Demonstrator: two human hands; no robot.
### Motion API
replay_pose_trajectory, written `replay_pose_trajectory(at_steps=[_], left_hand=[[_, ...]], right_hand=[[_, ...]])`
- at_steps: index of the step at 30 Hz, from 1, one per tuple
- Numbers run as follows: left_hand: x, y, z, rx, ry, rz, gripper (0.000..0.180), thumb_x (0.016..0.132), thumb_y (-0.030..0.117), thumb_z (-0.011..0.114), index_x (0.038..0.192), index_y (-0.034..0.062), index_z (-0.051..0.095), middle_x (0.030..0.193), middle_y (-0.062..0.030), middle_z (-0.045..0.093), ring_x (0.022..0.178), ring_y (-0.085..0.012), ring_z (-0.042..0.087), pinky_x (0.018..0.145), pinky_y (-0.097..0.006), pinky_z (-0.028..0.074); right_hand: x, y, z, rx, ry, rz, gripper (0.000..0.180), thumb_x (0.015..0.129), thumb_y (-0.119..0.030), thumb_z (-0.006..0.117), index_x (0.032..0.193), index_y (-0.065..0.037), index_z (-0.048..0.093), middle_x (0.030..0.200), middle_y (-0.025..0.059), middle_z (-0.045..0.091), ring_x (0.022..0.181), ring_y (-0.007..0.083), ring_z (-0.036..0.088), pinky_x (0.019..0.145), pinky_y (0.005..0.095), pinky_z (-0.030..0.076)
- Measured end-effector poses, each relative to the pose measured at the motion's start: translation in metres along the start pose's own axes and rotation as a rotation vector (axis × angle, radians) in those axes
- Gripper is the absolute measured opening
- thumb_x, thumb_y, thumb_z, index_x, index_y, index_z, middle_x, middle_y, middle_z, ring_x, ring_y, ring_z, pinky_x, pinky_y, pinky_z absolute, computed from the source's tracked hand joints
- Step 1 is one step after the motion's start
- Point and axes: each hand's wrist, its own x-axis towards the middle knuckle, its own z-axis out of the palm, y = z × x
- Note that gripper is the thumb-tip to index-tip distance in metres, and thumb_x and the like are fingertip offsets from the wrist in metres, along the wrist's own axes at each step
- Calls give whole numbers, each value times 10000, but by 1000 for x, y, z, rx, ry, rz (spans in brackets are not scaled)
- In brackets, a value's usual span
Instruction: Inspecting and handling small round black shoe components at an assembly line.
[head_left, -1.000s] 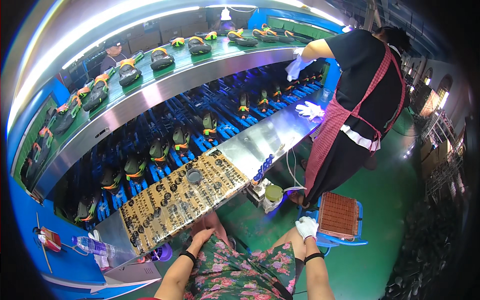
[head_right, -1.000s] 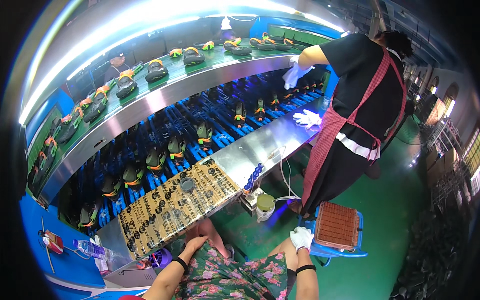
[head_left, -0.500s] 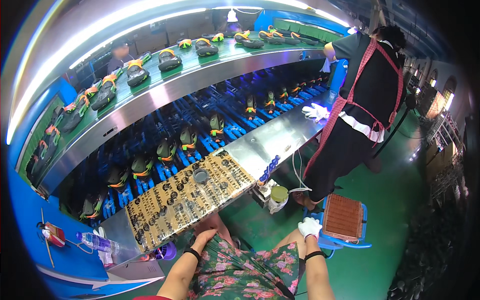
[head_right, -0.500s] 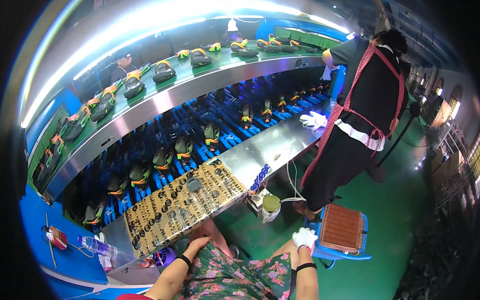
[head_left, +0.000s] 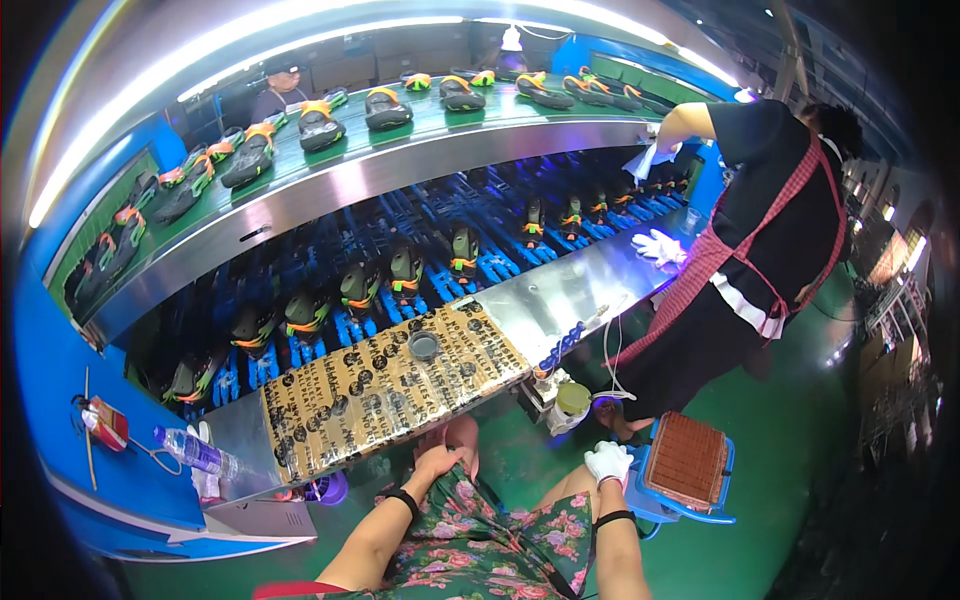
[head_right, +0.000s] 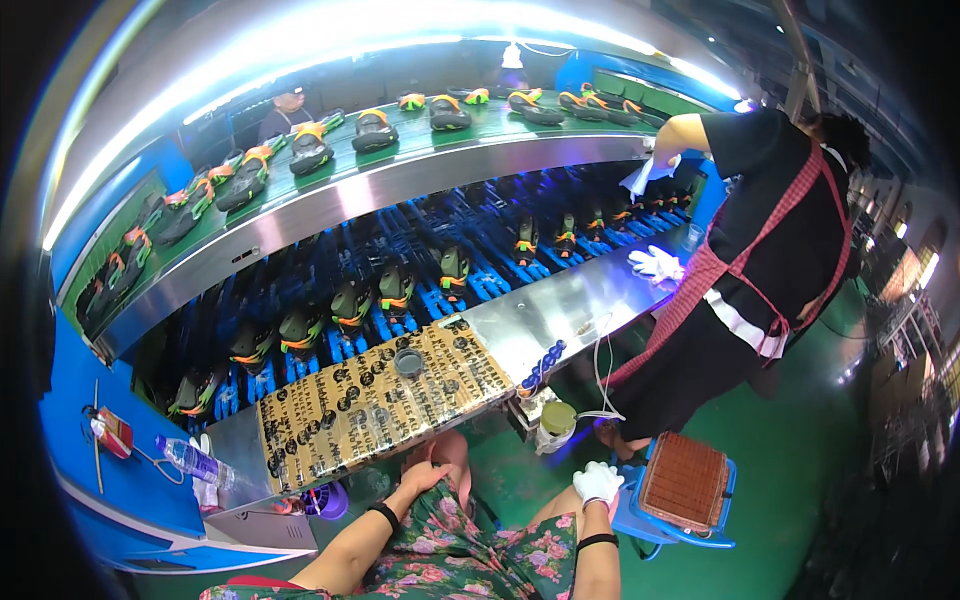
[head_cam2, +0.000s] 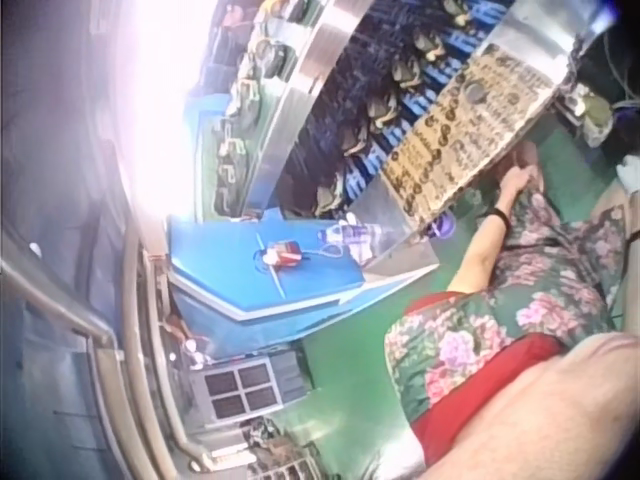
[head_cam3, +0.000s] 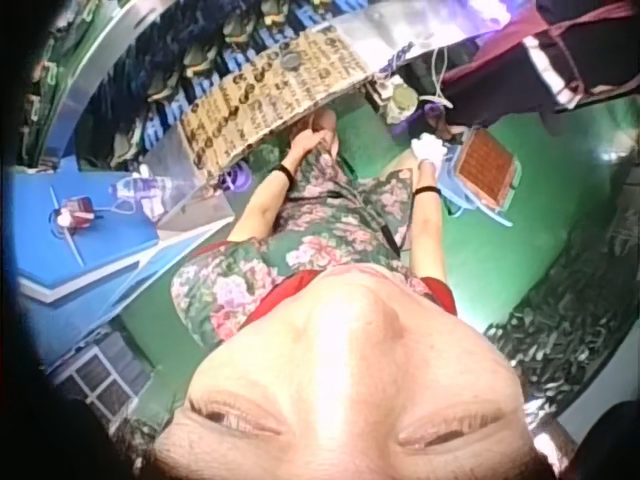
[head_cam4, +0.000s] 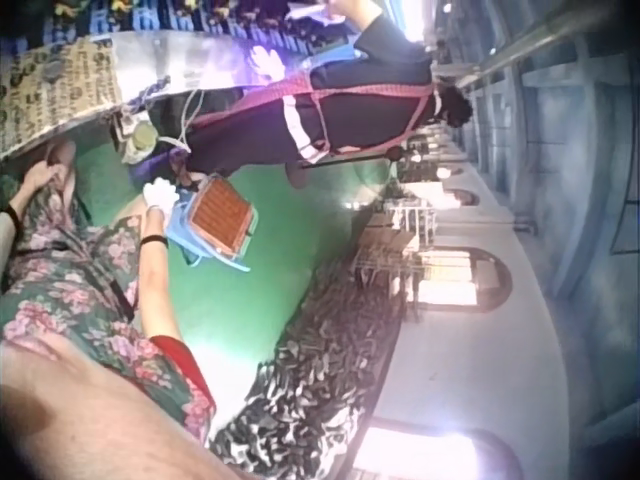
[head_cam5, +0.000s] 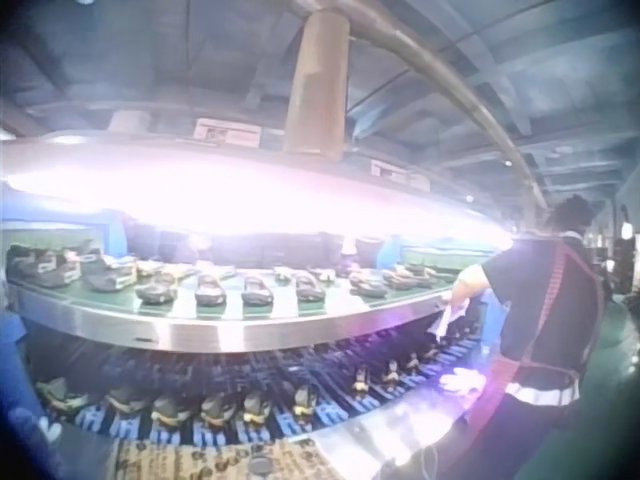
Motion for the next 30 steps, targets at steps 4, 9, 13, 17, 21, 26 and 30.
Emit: replay_pose_trajectory(at_steps=[4,9,13,17,21,26,30], left_hand=[[5,-62,-3,-137,-411,-283,770,856,684,529,1283,62,684,1343,-211,642,1231,-388,620,1032,-471,474],[0,-95,-6,-65,-47,-240,619,765,618,689,1174,156,734,1281,-152,686,1203,-344,630,983,-450,507],[-5,-94,-11,-187,-59,-153,656,810,640,659,1215,126,710,1279,-150,684,1212,-340,617,1019,-437,483],[-4,-70,-2,-479,-187,-196,795,862,631,679,1373,32,577,1420,-198,582,1318,-313,550,1094,-404,430],[-2,-58,0,-675,-301,-319,1089,830,632,744,1561,-35,291,1536,-224,460,1425,-285,452,1161,-352,370],[-6,-73,-5,-669,-263,-320,1069,832,620,752,1553,-33,310,1492,-225,511,1369,-288,518,1118,-353,419],[-13,-133,2,-818,-212,-325,701,925,484,723,1348,-38,524,1163,-154,721,1088,-234,683,922,-350,527]], right_hand=[[-7,13,-7,39,-14,23,359,792,-379,599,996,-136,767,1156,89,714,1162,334,601,993,554,412],[-11,60,0,27,-107,165,402,805,-399,595,1037,-129,783,1244,142,691,1216,359,594,994,531,466],[-12,68,2,81,-108,139,378,799,-399,611,1013,-142,788,1218,147,696,1194,364,602,987,523,471],[-4,35,2,-6,-42,47,374,803,-415,631,1012,-153,795,1224,125,700,1162,353,628,980,496,489],[-4,6,1,-54,-2,-36,374,796,-405,621,1005,-139,779,1179,109,700,1155,339,611,947,499,485],[-6,21,2,-81,-55,28,376,796,-409,615,1007,-154,794,1202,119,715,1151,358,636,952,482,506],[-4,47,10,-51,-71,68,381,791,-408,610,1007,-150,790,1185,142,711,1128,359,645,929,512,511]])
